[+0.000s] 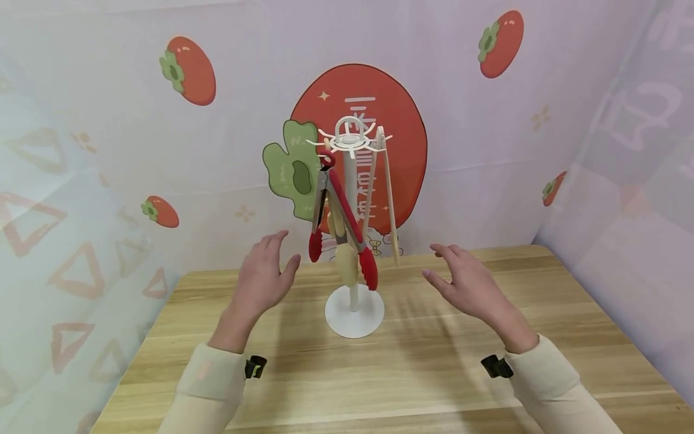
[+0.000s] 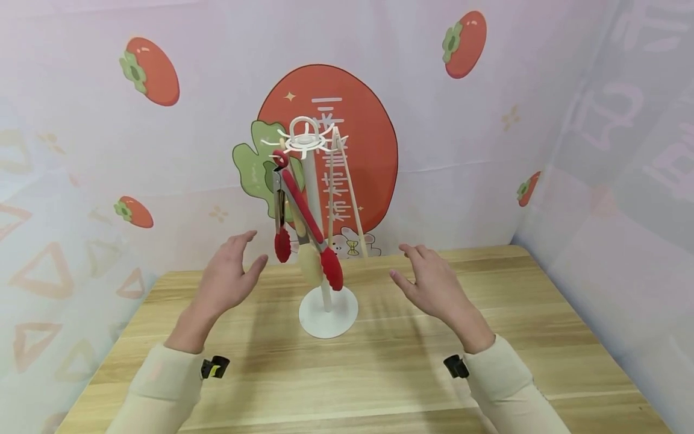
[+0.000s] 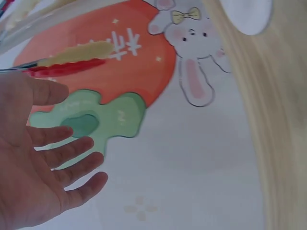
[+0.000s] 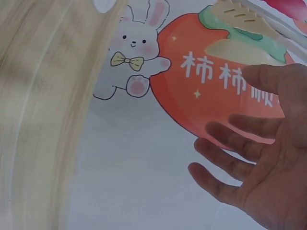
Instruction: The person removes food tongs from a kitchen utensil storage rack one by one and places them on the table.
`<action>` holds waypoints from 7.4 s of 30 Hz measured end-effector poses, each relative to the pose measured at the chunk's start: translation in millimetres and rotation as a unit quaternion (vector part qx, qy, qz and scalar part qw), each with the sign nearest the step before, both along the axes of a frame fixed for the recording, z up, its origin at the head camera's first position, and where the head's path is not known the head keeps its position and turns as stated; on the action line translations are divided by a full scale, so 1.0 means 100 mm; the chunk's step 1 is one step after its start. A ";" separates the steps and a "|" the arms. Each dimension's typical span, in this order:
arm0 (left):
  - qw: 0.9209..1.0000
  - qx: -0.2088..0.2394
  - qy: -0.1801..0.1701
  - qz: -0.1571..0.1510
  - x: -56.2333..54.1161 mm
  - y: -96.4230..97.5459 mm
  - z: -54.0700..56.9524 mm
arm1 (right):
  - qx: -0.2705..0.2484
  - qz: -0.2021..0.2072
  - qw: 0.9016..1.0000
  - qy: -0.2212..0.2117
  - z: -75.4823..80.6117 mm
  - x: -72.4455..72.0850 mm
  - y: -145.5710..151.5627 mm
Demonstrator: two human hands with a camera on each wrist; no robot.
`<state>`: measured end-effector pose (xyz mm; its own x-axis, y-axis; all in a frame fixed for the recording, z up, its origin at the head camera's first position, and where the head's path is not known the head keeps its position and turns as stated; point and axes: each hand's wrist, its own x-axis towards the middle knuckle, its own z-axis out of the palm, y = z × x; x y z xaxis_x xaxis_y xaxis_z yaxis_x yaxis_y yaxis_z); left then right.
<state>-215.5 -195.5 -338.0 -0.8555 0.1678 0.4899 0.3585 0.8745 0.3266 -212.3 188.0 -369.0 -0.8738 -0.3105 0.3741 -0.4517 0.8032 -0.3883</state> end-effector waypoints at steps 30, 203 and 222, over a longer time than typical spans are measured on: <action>0.985 0.158 0.066 0.012 0.26 0.94 0.75 | -0.037 0.016 0.999 0.014 0.24 0.07 -0.14; 0.940 0.064 -0.239 0.236 0.07 -0.88 -0.54 | -0.233 -0.051 0.964 0.114 0.54 -0.03 -1.06; 0.929 0.034 -0.287 0.233 0.04 -0.97 -0.68 | -0.250 -0.073 0.957 0.126 0.47 -0.07 -1.14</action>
<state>-211.9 -292.1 -405.5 -0.9508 -0.3008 -0.0735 -0.3040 0.8612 0.4073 -219.7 74.3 -321.7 -0.7574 0.0815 0.6479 -0.4776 0.6075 -0.6347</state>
